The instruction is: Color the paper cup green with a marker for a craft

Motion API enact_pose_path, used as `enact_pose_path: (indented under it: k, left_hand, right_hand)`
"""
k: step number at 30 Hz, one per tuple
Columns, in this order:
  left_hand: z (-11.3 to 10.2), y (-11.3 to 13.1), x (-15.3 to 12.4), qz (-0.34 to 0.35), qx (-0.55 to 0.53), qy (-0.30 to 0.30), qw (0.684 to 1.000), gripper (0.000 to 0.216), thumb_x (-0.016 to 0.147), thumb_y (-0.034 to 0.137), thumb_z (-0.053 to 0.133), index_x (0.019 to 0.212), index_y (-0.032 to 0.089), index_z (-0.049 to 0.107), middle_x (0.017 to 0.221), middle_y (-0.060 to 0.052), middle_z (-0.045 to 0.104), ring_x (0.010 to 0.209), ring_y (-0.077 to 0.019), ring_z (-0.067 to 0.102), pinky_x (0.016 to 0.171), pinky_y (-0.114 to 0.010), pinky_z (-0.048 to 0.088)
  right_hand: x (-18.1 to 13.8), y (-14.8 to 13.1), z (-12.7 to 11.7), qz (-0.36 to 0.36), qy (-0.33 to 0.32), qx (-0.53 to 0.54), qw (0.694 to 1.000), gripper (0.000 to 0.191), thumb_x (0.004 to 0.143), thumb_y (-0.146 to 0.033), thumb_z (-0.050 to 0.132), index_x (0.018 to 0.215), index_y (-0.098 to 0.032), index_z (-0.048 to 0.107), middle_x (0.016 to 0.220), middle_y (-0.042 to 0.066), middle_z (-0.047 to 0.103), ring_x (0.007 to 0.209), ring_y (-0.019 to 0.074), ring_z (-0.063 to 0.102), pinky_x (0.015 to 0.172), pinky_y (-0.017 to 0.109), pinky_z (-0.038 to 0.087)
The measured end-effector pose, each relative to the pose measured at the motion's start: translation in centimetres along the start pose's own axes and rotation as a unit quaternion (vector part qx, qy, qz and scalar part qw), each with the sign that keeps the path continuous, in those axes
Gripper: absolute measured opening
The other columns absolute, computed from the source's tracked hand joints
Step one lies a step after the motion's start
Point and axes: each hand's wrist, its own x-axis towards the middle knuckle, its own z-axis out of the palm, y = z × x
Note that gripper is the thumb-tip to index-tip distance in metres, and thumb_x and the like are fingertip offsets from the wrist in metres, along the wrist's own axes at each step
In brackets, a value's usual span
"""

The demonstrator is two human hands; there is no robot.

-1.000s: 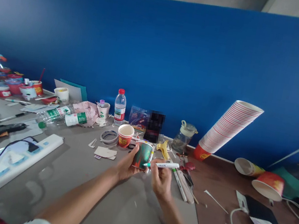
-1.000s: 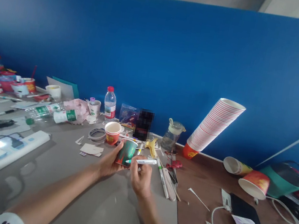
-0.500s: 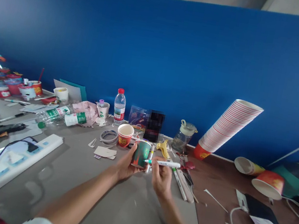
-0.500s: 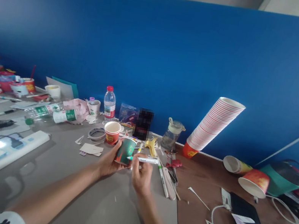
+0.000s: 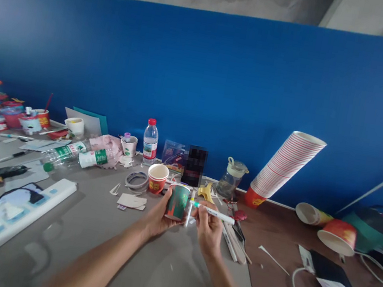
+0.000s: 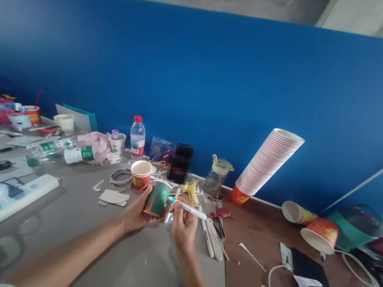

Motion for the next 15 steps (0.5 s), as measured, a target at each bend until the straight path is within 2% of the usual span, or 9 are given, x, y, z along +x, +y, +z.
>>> enact_pose_path:
  k: [2, 8, 11, 12, 15]
  left_hand:
    - [0.1, 0.1, -0.1, 0.002, -0.003, 0.019, 1.0, 0.046, 0.084, 0.055, 0.05, 0.097, 0.012, 0.059, 0.076, -0.009, 0.068, 0.066, -0.0205, 0.065, 0.068, -0.037, 0.052]
    - [0.0, 0.0, -0.2, 0.013, -0.01, 0.022, 1.0, 0.045, 0.081, 0.055, 0.054, 0.094, 0.012, 0.06, 0.074, -0.009, 0.069, 0.063, -0.0194, 0.064, 0.065, -0.035, 0.053]
    - [-0.2, 0.0, -0.1, 0.015, -0.017, 0.025, 0.999, 0.042, 0.08, 0.052, 0.057, 0.09, 0.011, 0.06, 0.072, -0.009, 0.069, 0.062, -0.0198, 0.065, 0.064, -0.035, 0.054]
    - [-0.2, 0.0, -0.1, 0.014, -0.021, 0.029, 0.999, 0.041, 0.081, 0.051, 0.057, 0.091, 0.011, 0.06, 0.072, -0.009, 0.069, 0.061, -0.0195, 0.065, 0.063, -0.035, 0.054]
    - [-0.2, 0.0, -0.1, 0.011, -0.037, 0.032, 0.999, 0.041, 0.082, 0.05, 0.056, 0.093, 0.01, 0.059, 0.072, -0.009, 0.069, 0.059, -0.019, 0.064, 0.06, -0.034, 0.054]
  right_hand:
    - [0.2, -0.1, -0.3, -0.027, 0.014, -0.036, 0.999, 0.027, 0.09, -0.041, 0.048, 0.089, -0.017, 0.062, 0.065, 0.002, 0.059, 0.057, 0.0145, 0.053, 0.05, 0.025, 0.042]
    - [0.2, 0.2, -1.2, -0.108, -0.011, -0.131, 0.985, 0.023, 0.09, -0.031, 0.048, 0.099, -0.018, 0.065, 0.078, 0.005, 0.067, 0.069, 0.0173, 0.06, 0.065, 0.029, 0.048]
    - [0.4, 1.2, -1.5, -0.121, -0.01, -0.128, 0.984, 0.03, 0.086, -0.028, 0.051, 0.113, -0.017, 0.058, 0.074, 0.003, 0.068, 0.062, 0.0168, 0.06, 0.06, 0.029, 0.048]
    - [0.5, 1.5, -1.6, -0.126, -0.012, -0.131, 0.983, 0.03, 0.084, -0.028, 0.053, 0.112, -0.017, 0.058, 0.073, 0.003, 0.068, 0.062, 0.0168, 0.06, 0.06, 0.029, 0.048]
    - [0.8, 2.0, -1.3, -0.123, 0.039, -0.141, 0.981, 0.02, 0.086, -0.027, 0.05, 0.101, -0.019, 0.06, 0.078, 0.004, 0.067, 0.063, 0.0164, 0.06, 0.06, 0.03, 0.047]
